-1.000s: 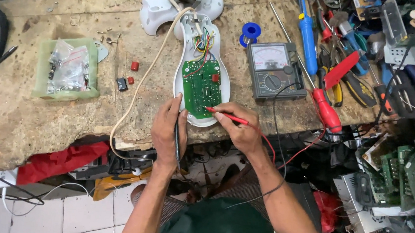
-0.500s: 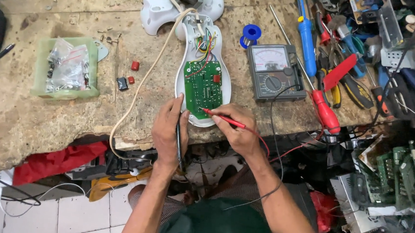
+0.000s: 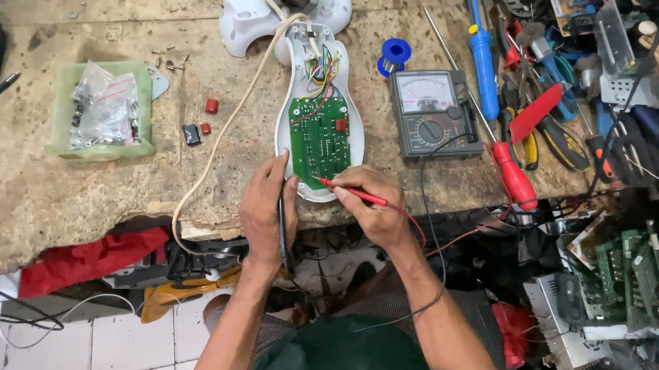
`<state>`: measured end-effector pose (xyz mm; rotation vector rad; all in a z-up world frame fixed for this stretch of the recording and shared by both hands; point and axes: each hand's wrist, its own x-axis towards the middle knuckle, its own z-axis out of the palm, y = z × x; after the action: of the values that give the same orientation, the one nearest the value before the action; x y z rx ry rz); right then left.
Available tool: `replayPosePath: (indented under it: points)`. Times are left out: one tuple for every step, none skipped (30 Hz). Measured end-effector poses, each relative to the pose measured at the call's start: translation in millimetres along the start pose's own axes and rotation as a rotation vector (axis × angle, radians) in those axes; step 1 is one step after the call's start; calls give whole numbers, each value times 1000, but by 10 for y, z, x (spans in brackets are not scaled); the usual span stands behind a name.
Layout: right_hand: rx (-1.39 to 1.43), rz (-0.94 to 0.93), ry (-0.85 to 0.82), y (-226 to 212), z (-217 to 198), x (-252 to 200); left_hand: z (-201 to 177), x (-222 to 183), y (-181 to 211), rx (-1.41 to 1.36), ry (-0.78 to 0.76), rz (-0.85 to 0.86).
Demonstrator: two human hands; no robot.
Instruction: Inspecting and testing a circuit board inside a device housing using a screwdriver and a multimeter.
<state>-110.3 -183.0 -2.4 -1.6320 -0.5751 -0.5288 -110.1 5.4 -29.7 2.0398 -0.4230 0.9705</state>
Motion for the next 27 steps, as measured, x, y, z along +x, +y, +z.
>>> replayPosePath:
  points:
    - [15,-3,-8,-10,-5,16,7,-1,-7,2,1,-2]
    - [29,-6,-17,-20,-10,31,15,-2,-15,4,1,-4]
    - [28,-5,-16,-10,-4,26,5,9,-7,3,0,-4]
    - [11,-2,-6,1,-1,19,-3,18,1,-9,3,-4]
    - [-4,1,6,12,5,12,-12,29,9,-19,5,-3]
    - [-5,2,7,-4,-9,0,-8,19,15,-20,3,-3]
    - [10,-1,-3,-15,-15,7,-7,19,15,-16,4,-1]
    - [26,-5,-13,-26,-21,15,-8,21,14,-11,5,1]
    - [25,-5,-12,-13,-4,10,-17,24,17,-12,5,2]
    - [23,5,-1,2,10,5,-22,26,22,-3,10,3]
    - [20,16,11,16,19,-5,-23,26,29,4,13,5]
    - [18,17,14,-11,-1,-6,-20,0,8,2,11,6]
    - [13,6,0,-35,-9,5,-28,-20,-20,-7,39,-9]
    - [9,-5,-14,-59,-15,16,-36,-40,-49,-15,67,-24]
    - [7,-6,-12,-50,10,19,-46,-64,-63,-17,66,-23]
    - [-2,5,19,-39,34,22,-53,-89,-77,-25,81,-32]
    - [-13,18,52,-31,55,14,-61,-121,-88,-35,94,-43]
    - [-16,20,56,-23,41,-2,-21,-186,-129,-38,90,-41]
    - [-12,30,49,-14,39,-5,8,-247,-173,-109,106,-54]
    - [-9,41,43,-7,40,-9,32,-309,-218,-180,121,-67]
    - [-7,38,40,-33,35,-2,44,-377,-255,-178,124,-66]
    - [-13,24,18,-57,29,6,58,-445,-293,-230,169,-161]
    - [-22,10,-1,-82,8,14,90,-507,-327,-287,211,-254]
    - [-25,7,0,-57,0,24,38,-368,-207,-290,212,-252]
    - [-20,27,11,-40,-6,7,-26,-253,-77,-310,196,-216]
    - [-14,46,21,-23,-11,-12,-90,-139,51,-331,180,-179]
    - [-14,48,19,-1,-16,-38,-71,-108,38,-330,181,-181]
